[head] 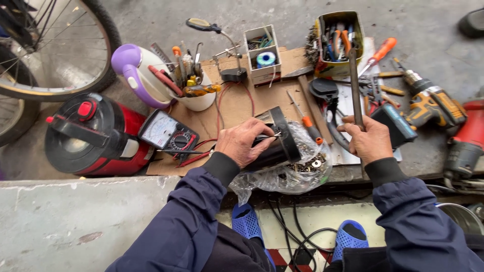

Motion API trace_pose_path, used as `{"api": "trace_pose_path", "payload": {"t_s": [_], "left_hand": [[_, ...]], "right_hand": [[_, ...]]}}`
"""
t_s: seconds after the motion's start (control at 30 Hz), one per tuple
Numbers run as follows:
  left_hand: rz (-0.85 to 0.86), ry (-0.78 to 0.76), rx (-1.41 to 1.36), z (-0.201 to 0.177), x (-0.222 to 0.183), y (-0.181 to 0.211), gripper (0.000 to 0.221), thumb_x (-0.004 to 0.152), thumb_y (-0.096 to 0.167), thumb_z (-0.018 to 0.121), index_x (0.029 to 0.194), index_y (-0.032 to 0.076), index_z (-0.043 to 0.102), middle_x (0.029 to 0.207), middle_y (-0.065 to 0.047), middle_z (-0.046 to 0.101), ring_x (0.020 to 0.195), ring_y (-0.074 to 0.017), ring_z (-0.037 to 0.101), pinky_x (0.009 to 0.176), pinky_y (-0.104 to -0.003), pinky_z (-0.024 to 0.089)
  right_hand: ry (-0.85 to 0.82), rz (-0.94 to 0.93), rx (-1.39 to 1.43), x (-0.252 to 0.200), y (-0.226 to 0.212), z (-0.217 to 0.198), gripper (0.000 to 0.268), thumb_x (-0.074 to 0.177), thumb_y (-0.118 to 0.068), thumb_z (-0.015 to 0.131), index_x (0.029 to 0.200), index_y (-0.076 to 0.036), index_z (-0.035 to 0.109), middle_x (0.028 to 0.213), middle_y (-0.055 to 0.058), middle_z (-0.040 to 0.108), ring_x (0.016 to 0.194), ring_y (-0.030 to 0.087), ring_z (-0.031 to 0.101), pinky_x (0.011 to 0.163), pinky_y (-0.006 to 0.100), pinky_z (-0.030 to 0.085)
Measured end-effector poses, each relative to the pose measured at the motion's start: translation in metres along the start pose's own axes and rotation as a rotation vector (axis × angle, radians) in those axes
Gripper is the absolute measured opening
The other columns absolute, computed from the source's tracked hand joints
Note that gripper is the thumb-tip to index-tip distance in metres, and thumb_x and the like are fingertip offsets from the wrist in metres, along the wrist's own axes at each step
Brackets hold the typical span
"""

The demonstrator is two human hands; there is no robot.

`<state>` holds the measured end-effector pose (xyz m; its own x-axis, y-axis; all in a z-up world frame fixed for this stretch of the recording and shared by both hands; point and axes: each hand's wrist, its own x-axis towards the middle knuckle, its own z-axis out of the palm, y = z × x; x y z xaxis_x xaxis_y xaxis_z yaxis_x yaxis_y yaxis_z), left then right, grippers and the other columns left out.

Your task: Reassembling an electric kettle by attaching the handle and base using a screwdriver and power drill.

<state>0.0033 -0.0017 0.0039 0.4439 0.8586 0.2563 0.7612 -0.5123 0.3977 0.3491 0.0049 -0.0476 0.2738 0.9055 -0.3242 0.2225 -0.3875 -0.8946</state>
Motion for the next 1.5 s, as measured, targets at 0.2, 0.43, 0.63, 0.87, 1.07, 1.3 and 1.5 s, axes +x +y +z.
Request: {"api": "trace_pose_path", "payload": {"t_s": [0.2, 0.43, 0.63, 0.87, 1.07, 1.3, 1.5], "left_hand": [[-0.02, -0.03, 0.045, 0.005, 0.002, -0.004, 0.022, 0.104, 0.048, 0.073, 0.12, 0.031, 0.072, 0.123, 0.008, 0.078, 0.084, -0.0261, 0.08, 0.058, -0.048, 0.059], [-0.19, -0.098, 0.063, 0.0, 0.007, 0.0, 0.062, 0.097, 0.061, 0.074, 0.149, 0.038, 0.05, 0.125, 0.014, 0.082, 0.08, -0.0427, 0.079, 0.065, -0.059, 0.059], [-0.362, -0.225, 0.081, -0.019, 0.002, -0.002, 0.069, 0.094, 0.072, 0.068, 0.153, 0.044, 0.047, 0.088, -0.009, 0.078, 0.086, -0.0448, 0.078, 0.087, -0.059, 0.056], [-0.496, -0.316, 0.055, -0.03, -0.005, -0.008, 0.049, 0.093, 0.056, 0.066, 0.135, 0.031, 0.067, 0.125, -0.007, 0.08, 0.114, -0.0405, 0.074, 0.095, -0.056, 0.057], [-0.562, -0.275, -0.026, 0.017, -0.002, -0.048, 0.05, 0.087, 0.051, 0.075, 0.135, 0.04, 0.07, 0.126, 0.0, 0.081, 0.122, -0.0286, 0.075, 0.105, -0.047, 0.056], [-0.524, -0.218, 0.012, -0.022, 0.008, -0.005, 0.05, 0.089, 0.053, 0.078, 0.138, 0.049, 0.068, 0.132, 0.006, 0.079, 0.13, -0.0253, 0.074, 0.112, -0.046, 0.054], [-0.29, -0.074, 0.154, -0.024, -0.01, -0.01, 0.043, 0.091, 0.039, 0.08, 0.131, 0.035, 0.065, 0.119, 0.001, 0.076, 0.121, -0.0242, 0.074, 0.105, -0.045, 0.059]], "right_hand": [[0.172, -0.026, -0.188, 0.006, 0.013, -0.035, 0.013, 0.104, -0.022, 0.066, 0.104, -0.016, 0.078, 0.069, -0.002, 0.073, 0.064, 0.01, 0.056, 0.072, 0.029, 0.048], [0.222, -0.158, -0.121, -0.009, -0.065, -0.091, 0.024, 0.105, -0.027, 0.072, 0.123, -0.012, 0.076, 0.082, 0.0, 0.072, 0.055, 0.008, 0.049, 0.048, 0.027, 0.04], [0.046, -0.329, -0.031, -0.033, -0.102, -0.139, 0.053, 0.106, -0.009, 0.073, 0.157, -0.003, 0.06, 0.088, 0.007, 0.069, 0.061, 0.017, 0.065, 0.042, 0.035, 0.055], [0.091, -0.097, -0.135, -0.031, -0.024, -0.166, 0.046, 0.099, -0.003, 0.066, 0.145, 0.005, 0.067, 0.092, 0.022, 0.08, 0.054, 0.023, 0.059, 0.049, 0.035, 0.048], [0.23, -0.033, -0.219, -0.035, 0.022, -0.166, 0.045, 0.095, -0.027, 0.08, 0.139, -0.016, 0.077, 0.089, 0.007, 0.078, 0.056, 0.017, 0.055, 0.052, 0.033, 0.045], [0.257, -0.059, -0.49, -0.03, 0.048, -0.148, 0.046, 0.099, -0.044, 0.08, 0.143, -0.031, 0.078, 0.11, -0.002, 0.086, 0.086, 0.022, 0.082, 0.087, 0.041, 0.062], [0.244, -0.07, -0.557, 0.045, 0.057, -0.114, 0.052, 0.098, -0.05, 0.076, 0.147, -0.034, 0.074, 0.14, 0.009, 0.079, 0.135, 0.038, 0.069, 0.116, 0.054, 0.054]]}}
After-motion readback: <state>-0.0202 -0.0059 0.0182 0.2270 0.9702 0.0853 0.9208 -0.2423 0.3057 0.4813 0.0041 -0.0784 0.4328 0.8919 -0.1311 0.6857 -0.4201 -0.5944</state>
